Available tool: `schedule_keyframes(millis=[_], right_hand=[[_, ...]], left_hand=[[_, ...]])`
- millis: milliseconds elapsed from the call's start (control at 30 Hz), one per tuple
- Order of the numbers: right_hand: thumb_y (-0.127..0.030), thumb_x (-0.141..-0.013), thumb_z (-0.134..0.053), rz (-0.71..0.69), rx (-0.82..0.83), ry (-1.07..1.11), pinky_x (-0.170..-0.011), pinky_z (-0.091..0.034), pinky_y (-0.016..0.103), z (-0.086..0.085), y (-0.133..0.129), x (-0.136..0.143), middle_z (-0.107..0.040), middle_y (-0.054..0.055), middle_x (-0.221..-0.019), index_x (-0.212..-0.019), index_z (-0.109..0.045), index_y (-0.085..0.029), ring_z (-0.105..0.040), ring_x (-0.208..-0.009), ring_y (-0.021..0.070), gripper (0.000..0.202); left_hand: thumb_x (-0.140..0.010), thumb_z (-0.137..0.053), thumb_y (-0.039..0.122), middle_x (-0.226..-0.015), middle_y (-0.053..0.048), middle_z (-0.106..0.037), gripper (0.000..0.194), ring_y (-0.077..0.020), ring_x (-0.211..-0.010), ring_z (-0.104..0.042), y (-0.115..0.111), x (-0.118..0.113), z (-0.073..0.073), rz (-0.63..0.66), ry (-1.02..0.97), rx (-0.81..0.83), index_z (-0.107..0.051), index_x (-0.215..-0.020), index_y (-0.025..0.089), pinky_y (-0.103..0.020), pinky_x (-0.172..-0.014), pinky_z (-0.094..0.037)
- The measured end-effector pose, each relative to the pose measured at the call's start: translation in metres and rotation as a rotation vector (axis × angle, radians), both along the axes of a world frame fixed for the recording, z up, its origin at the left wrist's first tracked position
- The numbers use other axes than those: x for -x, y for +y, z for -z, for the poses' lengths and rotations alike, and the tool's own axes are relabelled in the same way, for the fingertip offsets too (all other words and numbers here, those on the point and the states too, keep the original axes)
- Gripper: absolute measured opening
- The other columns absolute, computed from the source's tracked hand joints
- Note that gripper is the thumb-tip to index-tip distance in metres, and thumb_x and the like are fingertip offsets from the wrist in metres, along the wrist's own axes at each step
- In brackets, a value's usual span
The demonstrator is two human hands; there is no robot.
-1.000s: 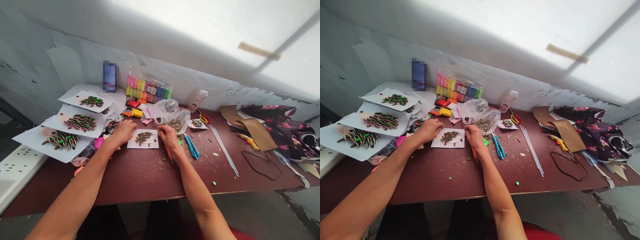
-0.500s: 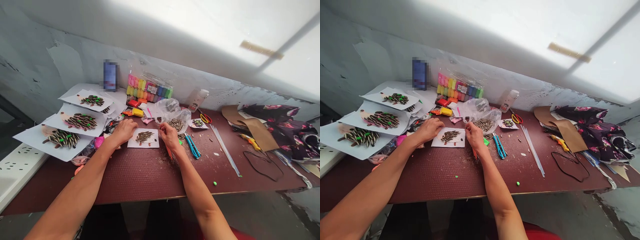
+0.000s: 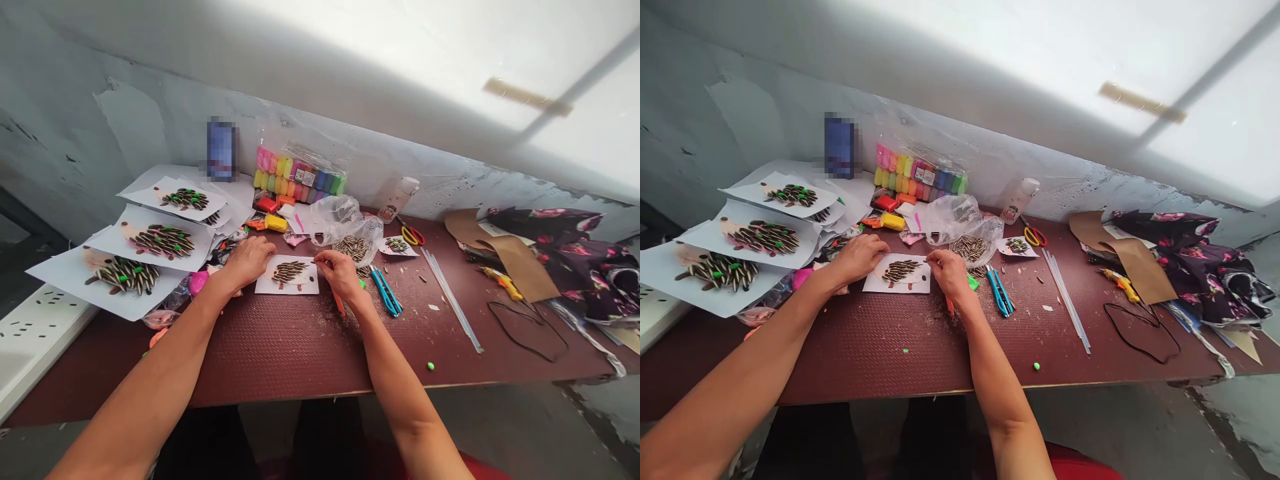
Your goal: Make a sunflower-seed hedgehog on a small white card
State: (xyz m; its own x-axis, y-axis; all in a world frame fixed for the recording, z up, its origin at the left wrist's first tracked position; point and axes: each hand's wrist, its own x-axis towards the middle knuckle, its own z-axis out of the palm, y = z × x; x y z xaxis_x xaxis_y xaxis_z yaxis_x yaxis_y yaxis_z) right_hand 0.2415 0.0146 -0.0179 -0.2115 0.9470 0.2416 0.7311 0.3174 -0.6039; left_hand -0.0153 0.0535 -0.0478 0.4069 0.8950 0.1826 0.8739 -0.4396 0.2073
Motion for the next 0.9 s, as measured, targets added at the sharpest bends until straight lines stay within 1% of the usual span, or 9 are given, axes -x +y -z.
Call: schedule_keyframes(millis=[133,233,300,467,633,900], right_hand=[[-0.010,-0.085,-0.064,-0.003,0.013,0.008,-0.075,-0.043,0.025,-0.003,-0.002,0.000,-0.072,0.002,-0.084,-0.087,-0.079,-0.021,-0.062,-0.077,0.0149,0.019],[-0.012,-0.084,-0.068,-0.009,0.053,0.017,-0.072,-0.041,0.025,-0.003,-0.003,0.001,-0.069,0.000,-0.077,-0.083,-0.077,-0.020,-0.058,-0.072,0.0135,0.013],[-0.013,-0.083,-0.070,-0.023,0.062,0.016,-0.072,-0.041,0.024,-0.003,-0.004,0.003,-0.069,-0.001,-0.076,-0.082,-0.077,-0.020,-0.057,-0.070,0.0130,0.010],[-0.011,-0.084,-0.067,-0.073,0.049,-0.003,-0.074,-0.044,0.024,0.000,-0.005,0.005,-0.071,-0.001,-0.077,-0.087,-0.079,-0.021,-0.060,-0.071,0.0134,0.016],[-0.007,-0.084,-0.064,-0.058,0.013,-0.030,-0.073,-0.043,0.024,0.003,-0.004,0.004,-0.073,0.001,-0.082,-0.087,-0.078,-0.021,-0.061,-0.073,0.0140,0.020],[-0.008,-0.086,-0.067,-0.079,-0.007,-0.077,-0.075,-0.042,0.024,0.008,-0.002,0.006,-0.072,0.001,-0.085,-0.091,-0.078,-0.021,-0.061,-0.074,0.0144,0.018]], left_hand=[[-0.092,-0.051,0.019,-0.102,-0.012,-0.072,0.029,-0.0279,-0.098,-0.065,0.000,0.000,0.000,0.002,0.019,-0.009,-0.077,-0.105,0.020,-0.039,-0.086,-0.050],[-0.092,-0.050,0.020,-0.102,-0.012,-0.072,0.029,-0.0278,-0.098,-0.065,0.000,0.000,0.000,0.002,0.007,-0.005,-0.077,-0.104,0.020,-0.040,-0.087,-0.050],[-0.093,-0.049,0.020,-0.103,-0.012,-0.072,0.030,-0.0279,-0.098,-0.065,0.000,0.000,0.000,0.001,0.006,-0.002,-0.077,-0.104,0.020,-0.040,-0.087,-0.051],[-0.093,-0.049,0.021,-0.102,-0.012,-0.071,0.030,-0.0277,-0.098,-0.064,0.000,0.001,0.000,0.008,-0.013,-0.005,-0.077,-0.105,0.022,-0.040,-0.088,-0.050],[-0.094,-0.050,0.020,-0.102,-0.012,-0.071,0.029,-0.0284,-0.099,-0.064,0.000,0.001,0.001,0.008,-0.042,0.015,-0.077,-0.104,0.021,-0.041,-0.089,-0.049],[-0.093,-0.050,0.020,-0.104,-0.012,-0.071,0.029,-0.0282,-0.099,-0.064,-0.001,-0.001,-0.002,-0.002,0.002,0.012,-0.077,-0.104,0.021,-0.040,-0.088,-0.050]])
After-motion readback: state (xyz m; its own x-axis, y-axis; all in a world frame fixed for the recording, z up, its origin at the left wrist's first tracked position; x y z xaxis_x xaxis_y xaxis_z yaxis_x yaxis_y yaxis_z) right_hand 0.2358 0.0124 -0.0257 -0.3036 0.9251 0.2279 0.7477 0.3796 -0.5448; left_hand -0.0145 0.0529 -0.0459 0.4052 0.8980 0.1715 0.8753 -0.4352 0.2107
